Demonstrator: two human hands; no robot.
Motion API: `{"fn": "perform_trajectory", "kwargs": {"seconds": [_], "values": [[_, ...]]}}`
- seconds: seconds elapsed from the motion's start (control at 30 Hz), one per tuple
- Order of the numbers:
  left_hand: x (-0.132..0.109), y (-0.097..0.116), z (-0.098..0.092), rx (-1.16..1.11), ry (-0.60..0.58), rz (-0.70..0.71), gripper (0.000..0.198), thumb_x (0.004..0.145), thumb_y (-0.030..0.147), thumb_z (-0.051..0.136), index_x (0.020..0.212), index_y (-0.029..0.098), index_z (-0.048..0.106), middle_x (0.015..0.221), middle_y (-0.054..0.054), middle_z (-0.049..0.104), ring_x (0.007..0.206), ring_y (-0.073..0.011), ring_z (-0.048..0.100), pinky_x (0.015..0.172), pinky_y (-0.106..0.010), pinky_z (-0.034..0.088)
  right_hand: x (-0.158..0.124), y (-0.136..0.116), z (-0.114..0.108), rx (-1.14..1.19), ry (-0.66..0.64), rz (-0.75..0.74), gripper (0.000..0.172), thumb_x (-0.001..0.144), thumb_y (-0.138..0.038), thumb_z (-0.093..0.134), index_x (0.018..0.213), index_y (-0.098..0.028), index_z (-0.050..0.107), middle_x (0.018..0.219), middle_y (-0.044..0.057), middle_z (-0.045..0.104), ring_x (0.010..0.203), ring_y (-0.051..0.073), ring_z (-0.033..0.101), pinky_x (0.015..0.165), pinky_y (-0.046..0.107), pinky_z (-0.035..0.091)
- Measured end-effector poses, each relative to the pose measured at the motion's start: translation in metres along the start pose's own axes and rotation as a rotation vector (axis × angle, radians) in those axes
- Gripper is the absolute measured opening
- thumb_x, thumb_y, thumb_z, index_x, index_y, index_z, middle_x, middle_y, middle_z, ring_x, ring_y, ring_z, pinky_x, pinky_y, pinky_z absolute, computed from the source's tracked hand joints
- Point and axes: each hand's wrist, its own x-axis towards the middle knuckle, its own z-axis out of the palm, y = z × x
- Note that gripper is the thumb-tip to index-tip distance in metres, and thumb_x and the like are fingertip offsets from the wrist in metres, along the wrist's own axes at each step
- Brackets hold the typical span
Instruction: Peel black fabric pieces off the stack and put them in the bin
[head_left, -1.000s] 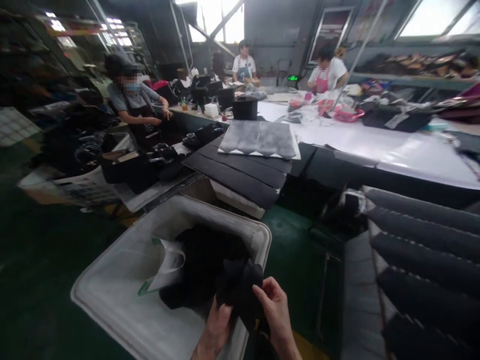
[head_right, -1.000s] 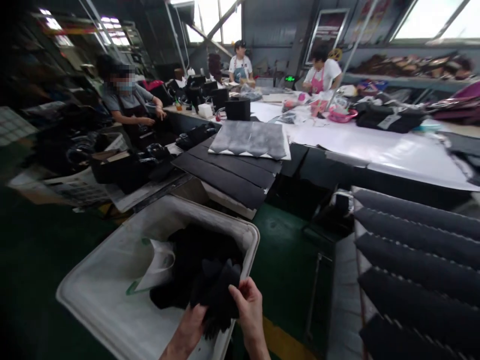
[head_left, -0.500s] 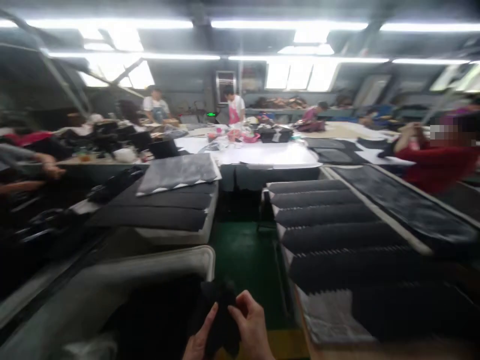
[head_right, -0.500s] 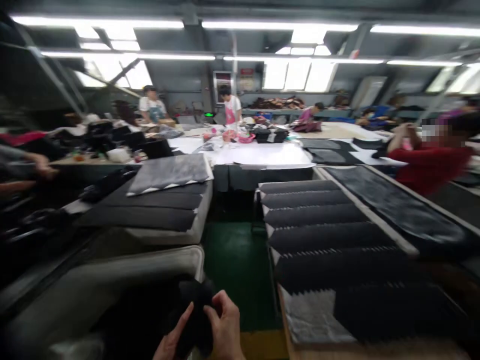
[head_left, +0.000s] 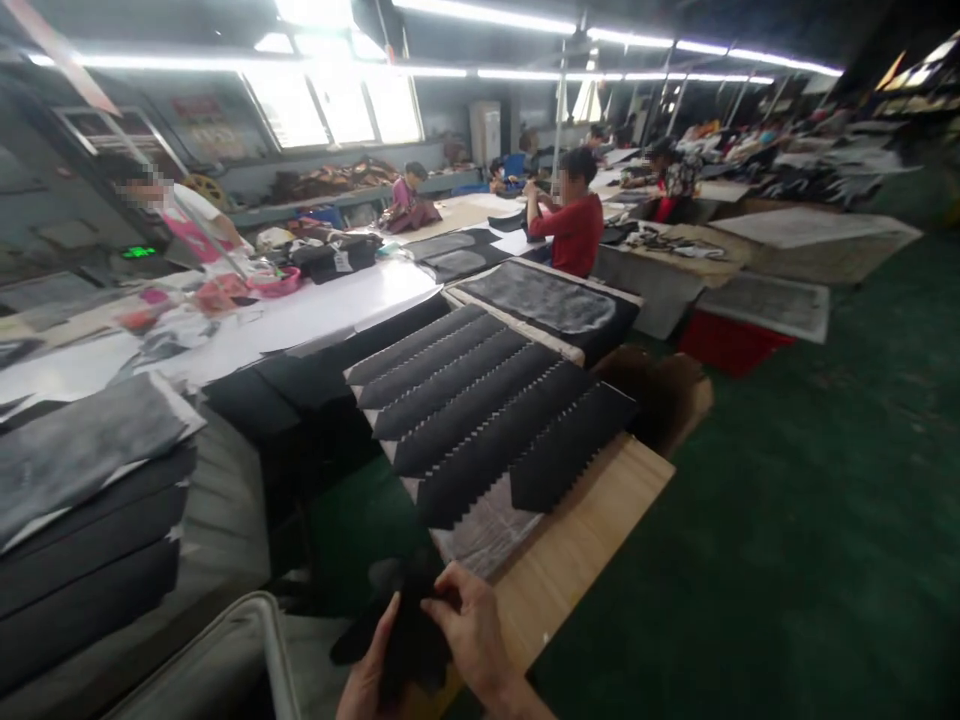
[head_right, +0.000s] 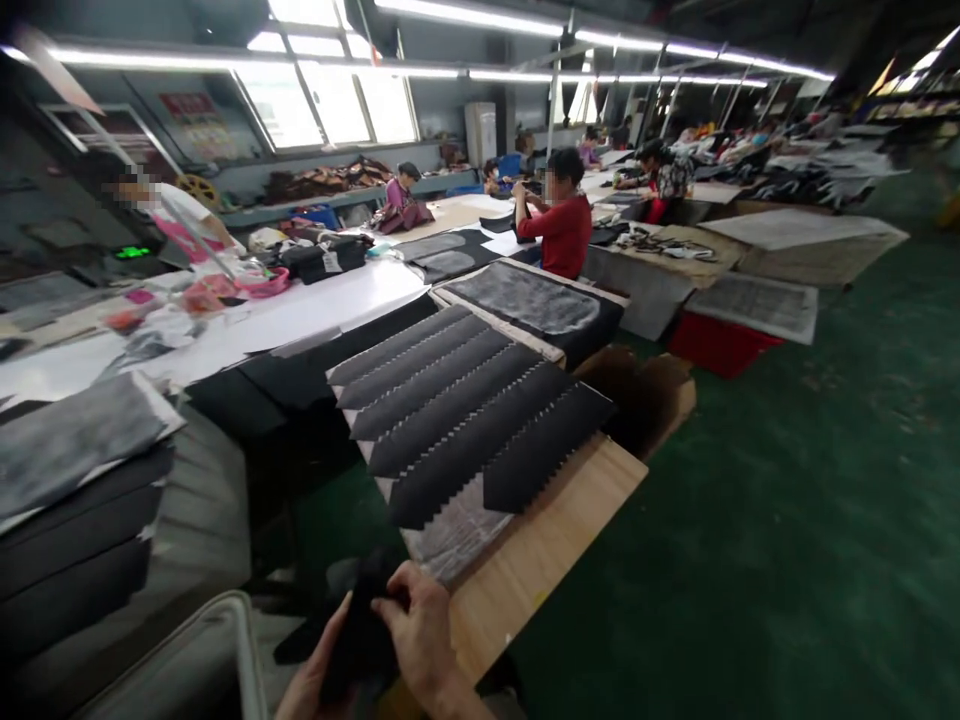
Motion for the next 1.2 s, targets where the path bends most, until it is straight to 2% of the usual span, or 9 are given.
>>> {"fn": "perform_trajectory", "kwargs": {"seconds": [0.1,0.23,0.33,0.47,0.63,0.83,0.93,1.03,1.2], "values": [[0.001,-0.002,0.033,-0.026,-0.014,-0.041,0.043,0.069,0.034,0.080,0.108,0.020,0.068,0.094,-0.005,0.075,0.093,-0.0269,0.071,0.058,-0.025,0.058,0.002,0.007,-0.024,0.136,0.088,0.026,0.015,0.072,-0.026,0.072,0.070,-0.020,0.058,0.065,-0.005,0.056,0.063,0.012,0.051,0.060,0.022,0.037],[0.006,-0.001,0.062,-0.081,-0.052,0.001,0.037,0.072,0.022,0.077,0.108,0.020,0.067,0.101,-0.006,0.074,0.094,-0.0227,0.071,0.070,-0.025,0.059,0.010,0.021,-0.048,0.281,0.229,0.067,0.032,0.071,-0.044,0.074,0.067,-0.020,0.053,0.062,-0.005,0.052,0.059,0.011,0.046,0.056,0.023,0.038],[0.014,0.011,0.072,-0.038,-0.033,0.026,0.040,0.072,0.021,0.077,0.111,0.023,0.066,0.111,-0.005,0.072,0.109,-0.0240,0.066,0.078,-0.026,0.059,0.020,0.034,-0.068,0.409,0.395,0.116,0.043,0.067,-0.054,0.075,0.067,-0.021,0.048,0.061,-0.006,0.048,0.057,0.010,0.044,0.053,0.022,0.038],[0.036,0.033,0.068,0.034,-0.068,0.029,0.031,0.073,0.024,0.075,0.103,0.024,0.068,0.103,-0.002,0.074,0.119,-0.0256,0.060,0.090,-0.028,0.057,0.032,0.048,-0.087,0.553,0.573,0.193,0.047,0.064,-0.057,0.077,0.070,-0.022,0.046,0.056,-0.010,0.042,0.045,0.006,0.036,0.041,0.020,0.028],[0.080,0.053,0.054,0.216,-0.248,-0.121,0.019,0.069,0.027,0.076,0.085,0.018,0.072,0.090,-0.008,0.075,0.110,-0.0310,0.065,0.089,-0.034,0.057,0.043,0.050,-0.069,0.642,0.675,0.204,0.046,0.064,-0.051,0.081,0.074,-0.021,0.048,0.060,-0.008,0.047,0.048,0.007,0.045,0.045,0.019,0.036],[0.109,0.072,0.068,0.397,-0.624,-0.262,0.042,0.064,0.033,0.083,0.099,0.012,0.072,0.090,-0.014,0.075,0.091,-0.0348,0.070,0.085,-0.044,0.058,0.049,0.050,-0.012,0.617,0.614,0.216,0.037,0.071,-0.046,0.077,0.092,-0.021,0.058,0.075,-0.003,0.060,0.060,0.011,0.054,0.055,0.023,0.044],[0.121,0.085,0.075,0.608,-0.797,-0.129,0.044,0.069,0.038,0.080,0.103,0.012,0.071,0.094,-0.011,0.074,0.089,-0.0299,0.070,0.081,-0.036,0.058,0.041,0.055,-0.003,0.570,0.605,0.234,0.043,0.068,-0.046,0.078,0.097,-0.021,0.060,0.085,0.001,0.064,0.070,0.015,0.059,0.056,0.023,0.045],[0.138,0.096,0.076,0.765,-0.877,0.048,0.043,0.061,0.036,0.086,0.094,0.012,0.071,0.088,-0.007,0.072,0.085,-0.0250,0.067,0.074,-0.026,0.055,0.031,0.060,-0.010,0.506,0.623,0.279,0.043,0.066,-0.045,0.079,0.097,-0.021,0.061,0.077,0.000,0.062,0.063,0.014,0.056,0.052,0.023,0.042],[0.161,0.099,0.089,0.871,-1.100,0.231,0.030,0.064,0.034,0.083,0.079,0.012,0.070,0.072,-0.001,0.065,0.066,-0.0144,0.057,0.060,-0.019,0.049,0.035,0.073,-0.031,0.346,0.572,0.356,0.025,0.062,-0.033,0.080,0.071,-0.017,0.063,0.064,-0.001,0.061,0.060,0.014,0.056,0.056,0.024,0.045]]}}
